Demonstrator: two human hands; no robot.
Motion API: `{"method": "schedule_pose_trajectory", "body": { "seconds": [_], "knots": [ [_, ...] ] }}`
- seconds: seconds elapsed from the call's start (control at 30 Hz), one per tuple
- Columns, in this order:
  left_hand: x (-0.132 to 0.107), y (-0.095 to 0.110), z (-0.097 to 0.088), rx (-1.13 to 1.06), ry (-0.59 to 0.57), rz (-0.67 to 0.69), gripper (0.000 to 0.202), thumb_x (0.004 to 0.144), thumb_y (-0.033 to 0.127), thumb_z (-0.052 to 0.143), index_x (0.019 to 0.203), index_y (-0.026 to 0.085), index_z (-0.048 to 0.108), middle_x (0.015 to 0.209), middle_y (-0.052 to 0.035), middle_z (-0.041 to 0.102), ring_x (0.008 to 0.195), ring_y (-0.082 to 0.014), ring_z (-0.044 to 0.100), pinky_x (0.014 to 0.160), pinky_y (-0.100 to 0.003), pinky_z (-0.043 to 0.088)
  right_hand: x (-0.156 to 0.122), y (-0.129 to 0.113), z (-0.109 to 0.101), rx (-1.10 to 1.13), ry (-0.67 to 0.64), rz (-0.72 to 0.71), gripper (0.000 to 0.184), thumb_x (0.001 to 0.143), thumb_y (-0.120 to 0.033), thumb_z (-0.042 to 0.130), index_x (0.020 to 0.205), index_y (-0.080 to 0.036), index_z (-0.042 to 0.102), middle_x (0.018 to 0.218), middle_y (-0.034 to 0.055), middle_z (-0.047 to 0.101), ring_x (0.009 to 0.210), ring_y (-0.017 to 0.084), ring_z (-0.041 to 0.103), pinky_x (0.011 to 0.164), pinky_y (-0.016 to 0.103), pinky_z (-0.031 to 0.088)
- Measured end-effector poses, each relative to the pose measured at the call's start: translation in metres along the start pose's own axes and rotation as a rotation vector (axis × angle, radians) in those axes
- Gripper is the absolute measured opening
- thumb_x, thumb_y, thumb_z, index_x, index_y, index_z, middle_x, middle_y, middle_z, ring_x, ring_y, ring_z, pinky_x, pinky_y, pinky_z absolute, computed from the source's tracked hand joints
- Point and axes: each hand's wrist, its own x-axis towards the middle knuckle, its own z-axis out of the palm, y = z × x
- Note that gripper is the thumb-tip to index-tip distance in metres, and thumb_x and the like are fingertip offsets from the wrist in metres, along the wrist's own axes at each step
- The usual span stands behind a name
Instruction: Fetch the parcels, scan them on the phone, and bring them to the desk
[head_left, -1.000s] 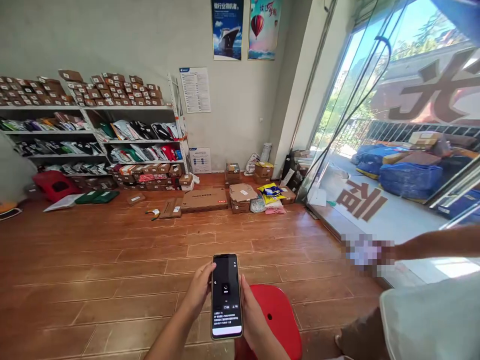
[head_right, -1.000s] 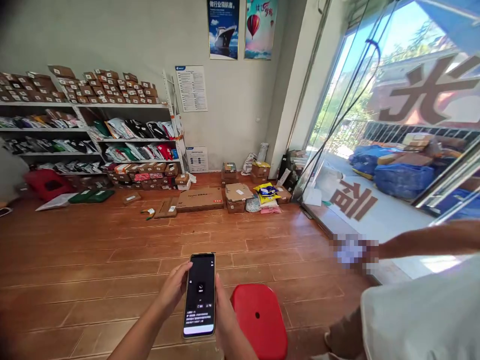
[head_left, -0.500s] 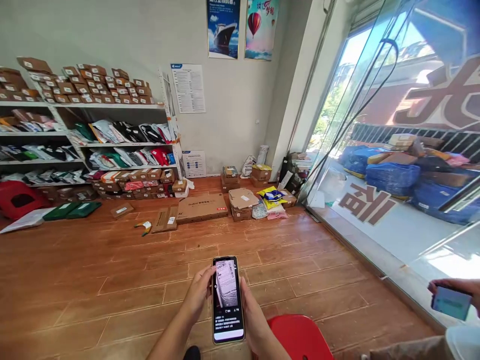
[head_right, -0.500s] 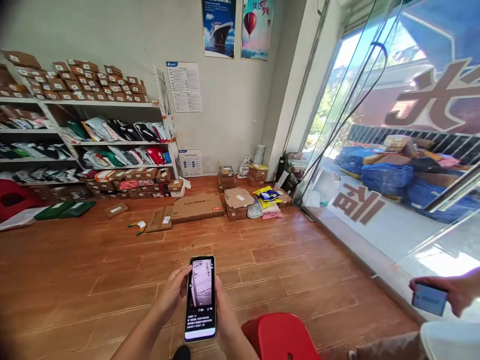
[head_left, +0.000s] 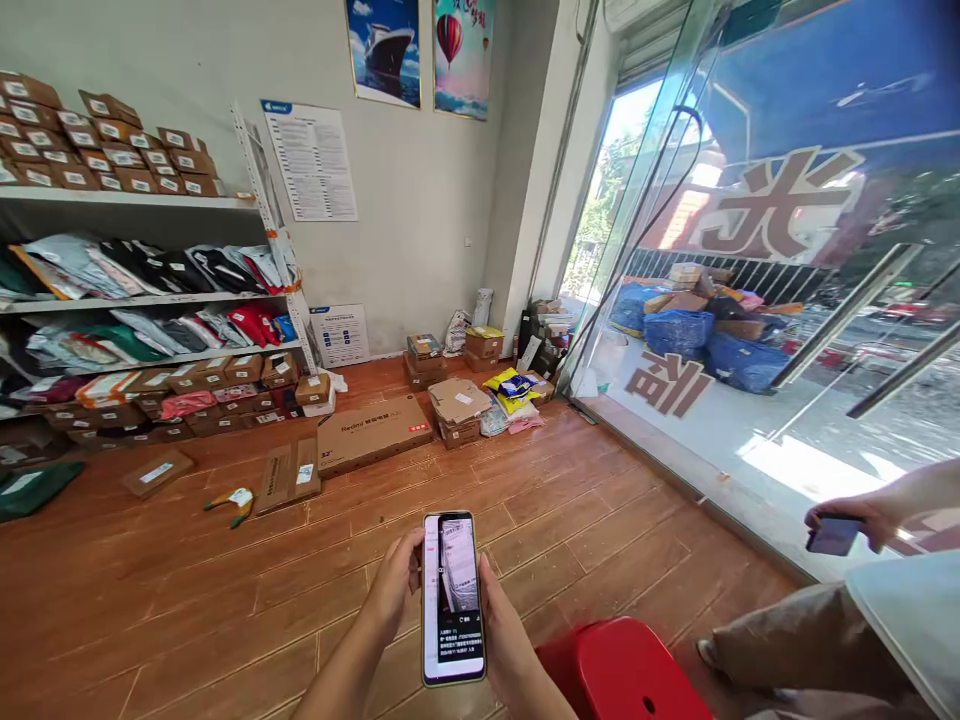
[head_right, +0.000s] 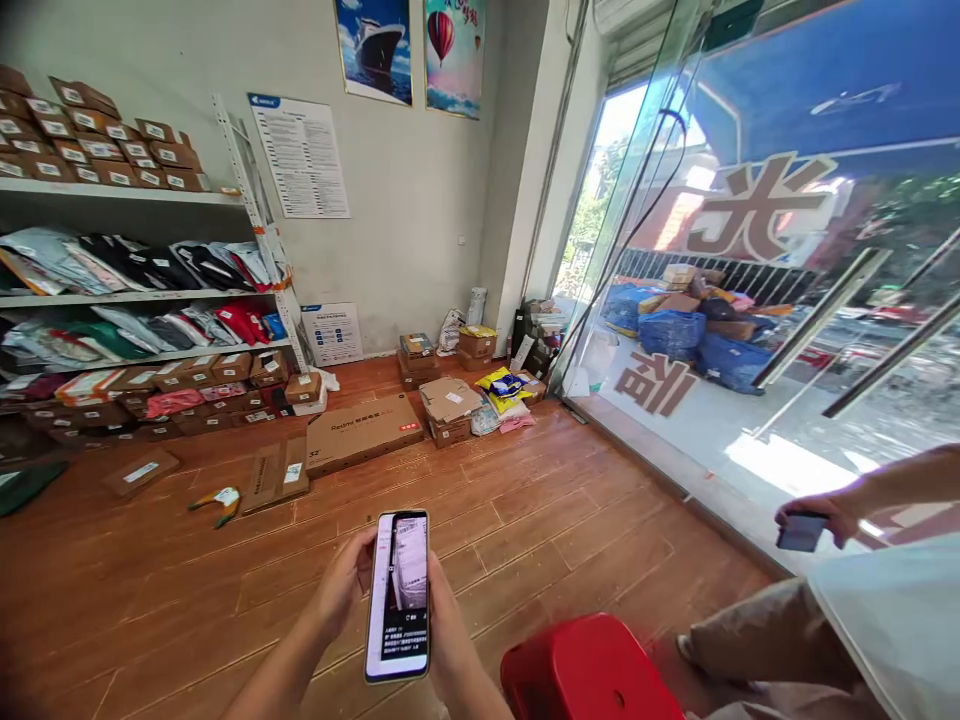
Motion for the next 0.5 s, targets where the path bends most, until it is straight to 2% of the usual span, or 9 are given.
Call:
{"method": "schedule_pose_trajectory", "body": {
  "seconds": [0.2,0.37,0.5],
  "knots": [
    [0.020,0.008,0.000,0.024,-0.120,-0.044,0.039,0.062,0.053,0.069,0.068,0.015,0.064,0.058,0.0000,0.063,0.059,-0.0150,0.057,0.059,-0.025,0.042,0.018,0.001,-0.001,-0.043,-0.001,-0.074,0.055,0.078,-0.059,0.054,0.113,-0.018,0.063,0.113,0.0073,0.068,0.110,0.026,0.056,0.097,0.039,0.038],
    [0.046,0.010,0.009,0.090,-0.171,-0.085,0.042,0.061,0.056,0.069,0.070,0.015,0.066,0.059,-0.0019,0.065,0.060,-0.0170,0.058,0.057,-0.026,0.042,0.036,-0.013,0.000,-0.006,-0.014,-0.074,0.060,0.071,-0.063,0.059,0.112,-0.018,0.064,0.108,0.0077,0.069,0.108,0.026,0.057,0.096,0.037,0.039],
    [0.081,0.009,0.021,0.173,-0.159,-0.107,0.048,0.052,0.059,0.073,0.069,0.014,0.067,0.057,-0.0041,0.065,0.056,-0.0186,0.058,0.054,-0.027,0.041,0.067,-0.022,-0.017,-0.005,0.030,-0.104,0.066,0.063,-0.067,0.063,0.105,-0.015,0.068,0.096,0.0090,0.072,0.099,0.028,0.061,0.091,0.038,0.042]
  ]
}}
